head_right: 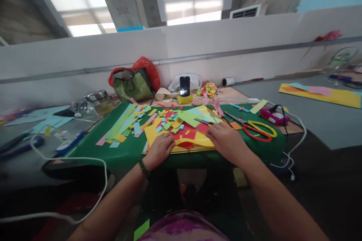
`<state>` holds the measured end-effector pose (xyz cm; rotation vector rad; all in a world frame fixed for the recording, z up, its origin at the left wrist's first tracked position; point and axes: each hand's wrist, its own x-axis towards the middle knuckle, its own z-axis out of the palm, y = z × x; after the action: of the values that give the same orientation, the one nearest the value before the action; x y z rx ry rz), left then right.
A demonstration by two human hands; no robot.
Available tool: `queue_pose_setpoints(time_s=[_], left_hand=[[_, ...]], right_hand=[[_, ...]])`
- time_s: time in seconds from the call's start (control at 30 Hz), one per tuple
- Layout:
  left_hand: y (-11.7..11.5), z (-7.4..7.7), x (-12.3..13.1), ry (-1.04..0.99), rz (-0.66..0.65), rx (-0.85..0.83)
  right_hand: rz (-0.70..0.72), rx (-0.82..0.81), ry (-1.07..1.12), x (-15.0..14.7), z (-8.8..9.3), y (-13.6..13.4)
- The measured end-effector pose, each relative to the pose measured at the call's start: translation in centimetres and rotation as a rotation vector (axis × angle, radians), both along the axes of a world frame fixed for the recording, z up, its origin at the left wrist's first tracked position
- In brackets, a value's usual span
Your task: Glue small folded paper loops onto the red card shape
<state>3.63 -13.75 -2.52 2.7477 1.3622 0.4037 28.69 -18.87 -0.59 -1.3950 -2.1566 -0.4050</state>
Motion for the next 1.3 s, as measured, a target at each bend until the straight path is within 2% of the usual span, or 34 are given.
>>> queue_pose_setpoints(time_s=[0.07,0.13,0.2,0.27,0.33,0.43,0.5,0.57,0.63,0.7,0.73,0.77,0.8,0.87,0.97,1.03,1.1,1.2,1.3], left_hand=[[0.6,0.8,-0.5,-0.096,-0.026,0.059],[1.7,2.5,-1.9,-0.242,0.001,0.175],[3.1,4.8,-4.3,-0.343,0.16,0.35],[4.9,6.9,-7.3,-0.366,0.42,0.496],[6.7,8.1,-10.0,-0.272,0.642,0.494],[8.8,8.8,-11.9,-0.026,0.783,0.276],[9.2,9.0,-11.2,-0.039,0.739,0.242],[8.9,9.4,-9.1,-0.193,0.545,0.178],[8.7,9.6,-6.2,-0.441,0.291,-0.159],[9.0,9.5,-3.3,-0.69,0.051,-0.635],[9.5,9.3,-2.2,-0.785,-0.021,-0.861],[10.2,8.9,-1.3,-0.896,-0.05,-1.009],[11.0,8.5,-0.8,-1.019,-0.064,-1.086],[12.7,7.5,-0.6,-1.259,-0.056,-1.036],[14.5,5.9,-1.5,-1.382,-0.046,-0.978],[15.3,4.9,-2.2,-1.43,-0.036,-0.969],[15.8,4.1,-2.5,-1.464,-0.032,-0.963],[16.1,3.1,-2.2,-1.43,-0.074,-0.917],[15.8,2.3,-1.4,-1.307,-0.105,-0.849]], right_hand=[[0.006,0.086,0.169,1.1,0.1,-1.6],[-0.007,0.127,0.324,1.7,0.0,-3.3],[-0.051,0.104,0.483,1.8,-0.2,-4.6],[-0.088,0.016,0.643,1.3,-0.2,-5.0],[-0.084,-0.099,0.784,0.6,0.1,-4.1],[0.02,-0.168,0.913,-0.4,1.5,-0.2],[0.097,-0.082,0.953,-1.0,3.0,3.5],[0.184,0.075,0.973,-1.9,4.8,7.2],[0.294,0.237,0.971,-3.5,6.3,10.4],[0.421,0.33,0.904,-5.8,6.9,12.7],[0.485,0.342,0.841,-7.0,6.7,13.4],[0.547,0.333,0.767,-8.1,6.3,14.0],[0.609,0.31,0.686,-9.2,5.6,14.4],[0.711,0.254,0.546,-10.7,3.7,15.0],[0.748,0.198,0.499,-11.6,0.8,15.9],[0.7,0.082,0.622,-11.6,-0.4,16.4],[0.61,-0.102,0.841,-11.3,-1.0,16.8],[0.495,-0.337,1.144,-11.0,-0.9,17.0],[0.459,-0.462,1.322,-10.8,-0.5,17.2]])
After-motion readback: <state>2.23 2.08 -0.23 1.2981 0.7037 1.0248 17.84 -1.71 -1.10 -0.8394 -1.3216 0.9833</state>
